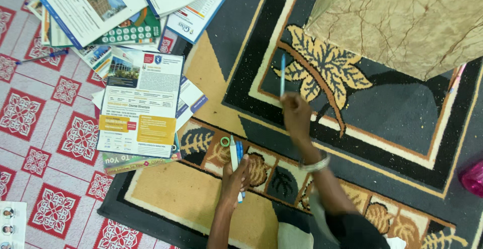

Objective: The person picks up a calendar from the floor, flips through its pages, and places it on top of a white shelf. The person then picks up two plastic hangers from the floor and places them on a high wall shelf next to several drinking glasses. Finally, the person gathers several pens from the floor and places them together on the white shelf.

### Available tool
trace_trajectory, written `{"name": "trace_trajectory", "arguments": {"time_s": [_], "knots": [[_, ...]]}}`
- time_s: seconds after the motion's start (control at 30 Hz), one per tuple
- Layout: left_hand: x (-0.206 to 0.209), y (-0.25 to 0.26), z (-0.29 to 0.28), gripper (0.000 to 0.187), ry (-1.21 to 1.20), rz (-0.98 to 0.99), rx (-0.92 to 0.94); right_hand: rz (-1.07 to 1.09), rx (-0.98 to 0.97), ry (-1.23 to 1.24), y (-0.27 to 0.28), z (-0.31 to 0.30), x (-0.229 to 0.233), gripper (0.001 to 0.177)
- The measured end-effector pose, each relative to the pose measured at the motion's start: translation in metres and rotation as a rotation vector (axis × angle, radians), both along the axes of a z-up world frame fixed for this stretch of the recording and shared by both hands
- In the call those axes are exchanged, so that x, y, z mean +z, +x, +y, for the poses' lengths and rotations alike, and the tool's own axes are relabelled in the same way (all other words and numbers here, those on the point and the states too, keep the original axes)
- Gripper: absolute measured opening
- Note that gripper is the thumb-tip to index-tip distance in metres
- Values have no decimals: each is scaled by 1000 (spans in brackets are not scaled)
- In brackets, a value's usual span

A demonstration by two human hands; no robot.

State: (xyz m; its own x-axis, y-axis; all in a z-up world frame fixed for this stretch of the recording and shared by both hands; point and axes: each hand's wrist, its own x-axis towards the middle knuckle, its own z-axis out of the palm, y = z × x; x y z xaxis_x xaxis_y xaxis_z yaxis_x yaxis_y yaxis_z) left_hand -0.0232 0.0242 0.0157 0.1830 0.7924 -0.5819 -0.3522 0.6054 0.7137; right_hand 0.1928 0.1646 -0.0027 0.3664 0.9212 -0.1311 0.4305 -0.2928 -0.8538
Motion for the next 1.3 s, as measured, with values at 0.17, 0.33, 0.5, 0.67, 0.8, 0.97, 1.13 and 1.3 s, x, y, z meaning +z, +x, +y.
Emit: {"name": "trace_trajectory", "arguments": {"time_s": [0.17, 0.33, 0.5, 0.67, 0.8, 0.97, 1.13, 1.3], "knots": [[4, -1, -2, 37, -99, 24, 154, 374, 196, -147, -51, -102, 38, 27], [8, -8, -8, 39, -52, 76, 212, 412, 349, -399, -68, -164, 54, 21], [18, -14, -22, 40, -13, 79, 186, 509, 618, -282, -84, -186, 63, 13], [16, -44, -47, 48, -125, 112, 242, 393, 720, -316, -105, -194, 68, 13], [15, -87, -64, 41, -65, 8, 512, 382, 832, -401, -136, -207, 76, 26], [24, -136, -94, 39, -89, 38, 615, 155, 1162, -426, -170, -225, 64, 36], [36, -148, -100, 51, -139, 211, 555, -180, 1573, -27, -191, -258, 28, 45], [43, -150, -100, 52, -153, 190, 555, -202, 1527, -247, -193, -253, 8, 20]]}}
